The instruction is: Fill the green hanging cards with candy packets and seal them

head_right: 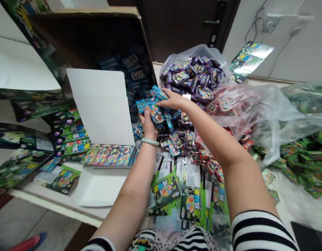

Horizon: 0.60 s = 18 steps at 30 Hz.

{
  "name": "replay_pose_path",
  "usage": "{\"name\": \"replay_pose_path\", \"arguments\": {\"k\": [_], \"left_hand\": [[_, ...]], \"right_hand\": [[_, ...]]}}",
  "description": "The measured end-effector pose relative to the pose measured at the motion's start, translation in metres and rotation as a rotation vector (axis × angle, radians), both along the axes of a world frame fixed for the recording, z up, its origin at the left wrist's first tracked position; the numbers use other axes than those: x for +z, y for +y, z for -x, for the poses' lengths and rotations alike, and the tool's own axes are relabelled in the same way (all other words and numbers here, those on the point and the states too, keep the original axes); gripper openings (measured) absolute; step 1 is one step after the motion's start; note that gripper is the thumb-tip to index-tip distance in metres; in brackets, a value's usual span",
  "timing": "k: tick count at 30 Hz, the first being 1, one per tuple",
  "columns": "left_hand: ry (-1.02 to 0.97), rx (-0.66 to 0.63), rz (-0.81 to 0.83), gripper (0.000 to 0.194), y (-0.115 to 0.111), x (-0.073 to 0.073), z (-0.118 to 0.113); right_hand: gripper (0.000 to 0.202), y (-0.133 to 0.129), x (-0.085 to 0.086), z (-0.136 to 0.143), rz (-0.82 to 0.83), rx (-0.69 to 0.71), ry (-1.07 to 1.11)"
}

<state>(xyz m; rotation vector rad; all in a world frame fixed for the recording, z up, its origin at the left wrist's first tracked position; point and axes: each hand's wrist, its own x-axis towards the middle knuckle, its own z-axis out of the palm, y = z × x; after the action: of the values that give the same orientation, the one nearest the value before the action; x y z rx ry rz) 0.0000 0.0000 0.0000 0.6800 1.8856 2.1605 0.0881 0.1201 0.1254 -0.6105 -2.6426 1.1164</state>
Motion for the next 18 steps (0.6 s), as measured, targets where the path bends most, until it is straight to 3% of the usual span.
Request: {"name": "replay_pose_path", "arguments": {"k": [2,5,8,14,18], "left_hand": [[0.113,-0.046,0.048,0.059,-0.013,0.003,-0.022],[0.35,-0.146,0.293,0.076,-0.031,0.003,-0.043],[0.458,-0.183,0.53,0.095,-0.044,-0.003,-0.048],[0.503,-0.259,0.549,0.11,-0.055,-0.012,-0.033],[0.471,-0.305,0.483,0.111,-0.071,-0.006,-0.029]], "right_hand": [[0.066,-0.005,-0.002,-0.04,-0.159,-0.02,-0.025],[0.049,-0.015,-0.008,-0.087,-0.411,-0.034,-0.09],[0.056,-0.035,-0.015,-0.11,-0.571,-0.046,-0.219],[0.066,-0.073,-0.03,-0.084,-0.696,-0.15,-0.339],[0.105,-0.072,-0.044,-0.064,-0.607,-0.181,-0.415]]}}
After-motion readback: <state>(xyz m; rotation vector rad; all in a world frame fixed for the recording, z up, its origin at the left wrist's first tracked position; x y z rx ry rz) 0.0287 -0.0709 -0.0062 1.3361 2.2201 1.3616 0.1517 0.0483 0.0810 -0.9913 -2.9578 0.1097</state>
